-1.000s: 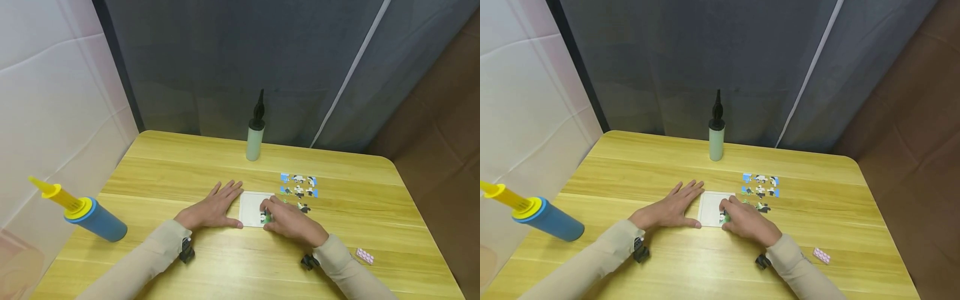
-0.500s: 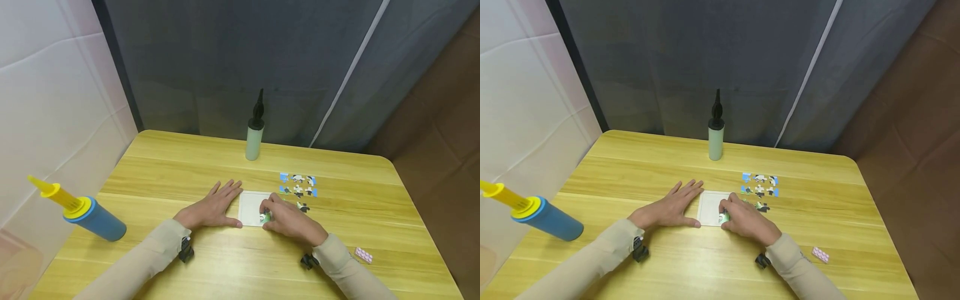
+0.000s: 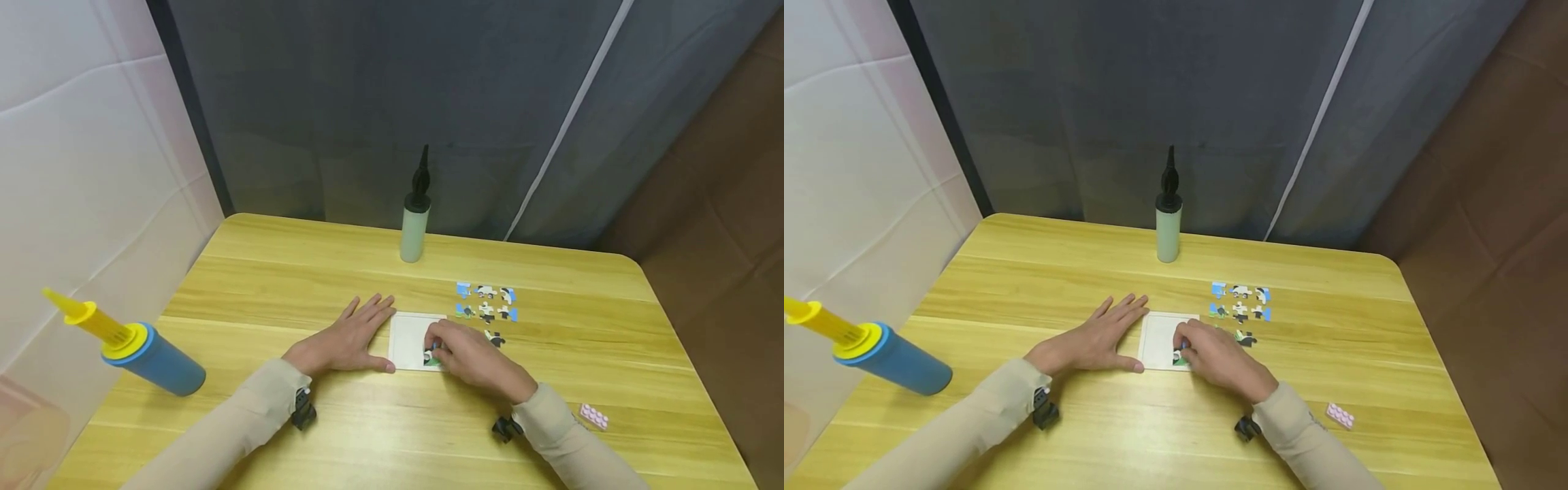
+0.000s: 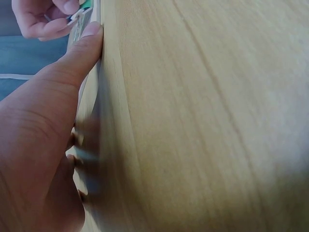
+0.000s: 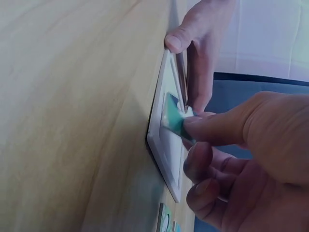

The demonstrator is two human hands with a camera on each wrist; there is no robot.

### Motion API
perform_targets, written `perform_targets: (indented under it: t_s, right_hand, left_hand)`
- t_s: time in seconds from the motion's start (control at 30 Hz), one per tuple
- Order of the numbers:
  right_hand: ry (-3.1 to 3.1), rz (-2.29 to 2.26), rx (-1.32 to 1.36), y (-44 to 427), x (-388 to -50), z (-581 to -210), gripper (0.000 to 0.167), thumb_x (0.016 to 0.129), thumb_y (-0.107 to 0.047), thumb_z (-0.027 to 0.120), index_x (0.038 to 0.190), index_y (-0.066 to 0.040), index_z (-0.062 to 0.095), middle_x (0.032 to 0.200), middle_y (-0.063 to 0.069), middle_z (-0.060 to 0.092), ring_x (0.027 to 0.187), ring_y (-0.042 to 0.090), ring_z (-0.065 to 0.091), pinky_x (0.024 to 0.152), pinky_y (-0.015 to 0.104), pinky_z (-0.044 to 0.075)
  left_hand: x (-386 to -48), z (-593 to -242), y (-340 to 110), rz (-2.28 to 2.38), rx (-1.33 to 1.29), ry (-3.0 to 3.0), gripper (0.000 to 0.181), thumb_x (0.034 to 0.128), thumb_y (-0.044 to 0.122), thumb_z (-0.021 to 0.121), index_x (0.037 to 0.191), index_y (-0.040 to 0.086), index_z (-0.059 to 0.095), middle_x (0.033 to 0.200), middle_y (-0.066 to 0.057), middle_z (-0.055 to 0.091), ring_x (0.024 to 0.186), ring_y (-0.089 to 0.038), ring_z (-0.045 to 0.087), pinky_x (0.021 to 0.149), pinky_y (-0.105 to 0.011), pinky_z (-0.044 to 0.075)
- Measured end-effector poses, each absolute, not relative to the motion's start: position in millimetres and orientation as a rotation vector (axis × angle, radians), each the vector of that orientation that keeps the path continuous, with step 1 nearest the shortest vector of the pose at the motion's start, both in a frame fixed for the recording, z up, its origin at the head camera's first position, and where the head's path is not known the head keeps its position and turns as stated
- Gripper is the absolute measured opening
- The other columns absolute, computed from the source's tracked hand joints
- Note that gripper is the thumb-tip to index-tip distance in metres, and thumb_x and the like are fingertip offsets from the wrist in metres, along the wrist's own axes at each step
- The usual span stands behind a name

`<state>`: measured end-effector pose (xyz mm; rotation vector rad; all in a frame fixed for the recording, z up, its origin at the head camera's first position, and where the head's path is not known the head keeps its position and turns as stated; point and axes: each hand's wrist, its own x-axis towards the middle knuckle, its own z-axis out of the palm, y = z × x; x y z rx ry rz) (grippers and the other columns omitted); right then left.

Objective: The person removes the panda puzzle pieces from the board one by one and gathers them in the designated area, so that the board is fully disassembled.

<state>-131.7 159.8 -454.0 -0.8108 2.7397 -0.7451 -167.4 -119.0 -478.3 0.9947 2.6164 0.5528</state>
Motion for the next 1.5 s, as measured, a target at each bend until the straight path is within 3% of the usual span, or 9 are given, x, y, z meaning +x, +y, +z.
perform_targets:
  t_s: [0.13, 0.23, 0.43, 0.73, 0.97, 1.5]
  right_hand:
    - [2.737, -0.802, -0.748, 163, -131, -451, 0.014, 0.103, -0.009, 0.067, 0.102, -0.023, 0.069, 0.096, -0.010, 0.067, 0.083, 0.006, 0.058, 0.080, 0.029, 0.055]
    - [2.744, -0.819, -0.701, 169, -131, -447, 0.014, 0.103, -0.010, 0.068, 0.102, -0.024, 0.068, 0.100, -0.007, 0.069, 0.084, 0.008, 0.059, 0.074, 0.025, 0.051]
    - [2.774, -0.814, -0.670, 184, -136, -440, 0.013, 0.103, -0.007, 0.068, 0.101, -0.020, 0.068, 0.102, -0.005, 0.071, 0.086, 0.011, 0.058, 0.076, 0.026, 0.050]
    - [2.810, -0.855, -0.590, 214, -142, -434, 0.012, 0.103, -0.005, 0.066, 0.104, -0.017, 0.069, 0.099, -0.001, 0.071, 0.075, 0.012, 0.052, 0.068, 0.025, 0.047]
    - [2.851, -0.844, -0.527, 238, -145, -431, 0.011, 0.105, -0.007, 0.065, 0.114, -0.012, 0.068, 0.102, 0.003, 0.070, 0.070, 0.011, 0.050, 0.064, 0.026, 0.045]
    - [2.850, -0.806, -0.380, 280, -147, -429, 0.009, 0.104, -0.004, 0.064, 0.111, -0.010, 0.067, 0.102, 0.009, 0.070, 0.070, 0.015, 0.049, 0.063, 0.026, 0.041]
  left_hand:
    - [-168, -479, -120, 0.550, 0.993, 2.615, 0.112, 0.0894, 0.071, 0.073, 0.168, 0.006, 0.027, 0.181, -0.011, 0.015, 0.169, -0.037, 0.011, 0.137, -0.065, 0.004]
    - [-168, -480, -120, 0.548, 0.993, 2.614, 0.112, 0.0894, 0.071, 0.072, 0.168, 0.007, 0.027, 0.181, -0.011, 0.015, 0.169, -0.037, 0.010, 0.137, -0.065, 0.003]
    - [-169, -481, -122, 0.545, 1.000, 2.611, 0.112, 0.0899, 0.071, 0.072, 0.169, 0.007, 0.026, 0.181, -0.011, 0.014, 0.169, -0.037, 0.010, 0.137, -0.065, 0.002]
    - [-169, -482, -122, 0.544, 1.021, 2.622, 0.112, 0.0897, 0.072, 0.072, 0.168, 0.006, 0.027, 0.181, -0.012, 0.017, 0.169, -0.038, 0.011, 0.136, -0.066, 0.003]
    - [-169, -480, -122, 0.554, 1.018, 2.617, 0.111, 0.0899, 0.071, 0.072, 0.168, 0.006, 0.027, 0.181, -0.013, 0.016, 0.169, -0.039, 0.011, 0.136, -0.066, 0.003]
    - [-169, -480, -122, 0.557, 1.020, 2.619, 0.110, 0.0906, 0.069, 0.073, 0.168, 0.005, 0.028, 0.181, -0.014, 0.017, 0.169, -0.039, 0.012, 0.136, -0.067, 0.004]
